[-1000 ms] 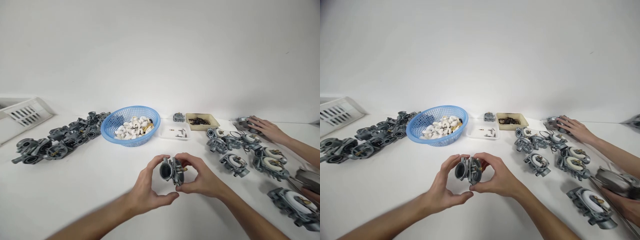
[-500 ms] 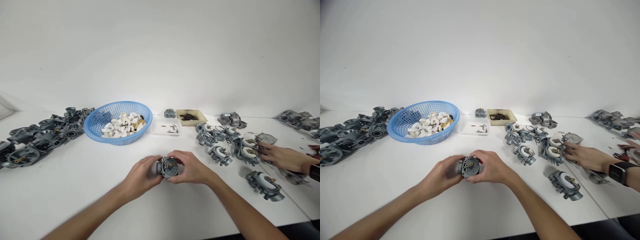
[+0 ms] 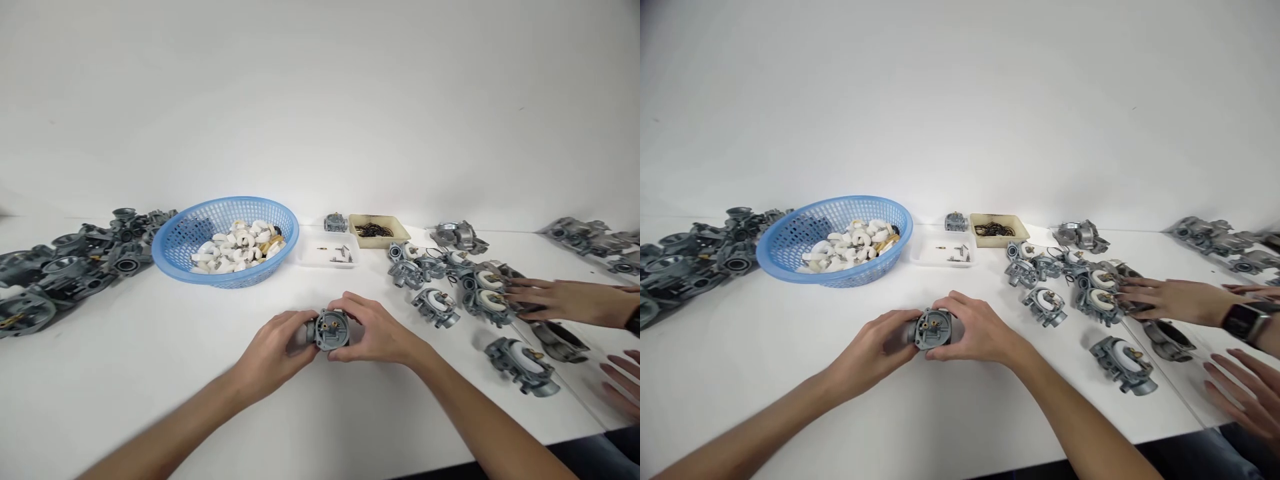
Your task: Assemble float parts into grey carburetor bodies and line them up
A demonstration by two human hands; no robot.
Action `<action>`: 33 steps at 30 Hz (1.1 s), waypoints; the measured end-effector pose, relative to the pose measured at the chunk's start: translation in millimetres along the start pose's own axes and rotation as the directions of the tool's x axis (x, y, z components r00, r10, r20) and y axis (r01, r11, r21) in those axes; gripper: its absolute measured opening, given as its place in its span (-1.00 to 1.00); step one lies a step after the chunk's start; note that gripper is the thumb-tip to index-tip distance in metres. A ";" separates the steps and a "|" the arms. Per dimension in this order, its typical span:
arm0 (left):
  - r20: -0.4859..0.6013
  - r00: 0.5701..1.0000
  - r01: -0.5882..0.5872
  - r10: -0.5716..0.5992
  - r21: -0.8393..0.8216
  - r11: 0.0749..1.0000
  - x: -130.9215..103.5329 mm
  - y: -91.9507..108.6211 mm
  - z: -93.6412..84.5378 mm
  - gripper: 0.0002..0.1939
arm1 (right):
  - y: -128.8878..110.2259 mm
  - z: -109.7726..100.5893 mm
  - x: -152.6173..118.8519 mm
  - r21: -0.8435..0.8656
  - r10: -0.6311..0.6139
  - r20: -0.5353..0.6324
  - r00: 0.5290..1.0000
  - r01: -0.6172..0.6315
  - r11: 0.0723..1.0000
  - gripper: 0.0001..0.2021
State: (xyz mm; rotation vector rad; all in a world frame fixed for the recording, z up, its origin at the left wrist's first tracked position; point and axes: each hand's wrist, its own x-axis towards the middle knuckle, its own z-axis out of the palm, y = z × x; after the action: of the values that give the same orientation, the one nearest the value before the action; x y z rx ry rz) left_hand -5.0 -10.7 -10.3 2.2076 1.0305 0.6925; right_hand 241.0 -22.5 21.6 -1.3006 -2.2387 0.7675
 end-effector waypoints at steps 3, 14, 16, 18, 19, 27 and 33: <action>0.004 1.000 0.008 -0.008 -0.009 1.000 0.3 2.6 -1.2 -0.59 | -0.9 -1.1 -1.2 -0.020 0.004 0.014 1.000 -0.003 1.000 -0.40; 0.012 0.999 0.030 -0.030 -0.038 0.999 -0.3 8.7 -4.6 -0.55 | 10.2 -0.4 -2.6 0.025 -0.041 0.014 0.999 0.041 0.999 -0.39; 0.017 0.999 0.033 -0.033 -0.022 0.999 -0.8 9.5 -5.1 -0.54 | 10.9 -0.6 -2.7 0.006 -0.050 0.007 0.999 0.050 0.999 -0.39; 0.036 0.998 0.046 -0.047 0.009 0.999 -1.4 10.8 -7.0 -0.49 | 11.5 -5.1 -3.6 -0.036 -0.035 0.009 0.999 0.036 0.999 -0.37; 0.049 0.997 0.054 -0.055 0.027 0.998 -1.7 11.8 -8.5 -0.44 | 12.1 -9.2 -4.3 -0.059 -0.016 0.012 1.000 0.017 0.998 -0.37; 0.055 0.996 0.070 -0.076 0.104 0.992 -2.4 15.0 -14.8 -0.30 | 18.6 -34.3 -7.2 -0.046 0.121 0.034 0.992 -0.119 0.992 -0.34; 0.077 0.996 0.029 -0.037 0.105 0.994 -0.9 6.9 -6.7 -0.39 | 8.0 -17.9 -4.5 0.018 0.098 0.120 0.988 -0.101 0.995 -0.35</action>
State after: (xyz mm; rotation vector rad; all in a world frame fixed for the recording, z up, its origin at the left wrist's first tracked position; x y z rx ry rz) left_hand -6.6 -13.0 -1.1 2.2824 1.0827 0.5442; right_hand 259.2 -18.9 29.4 -1.3976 -2.2627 0.9277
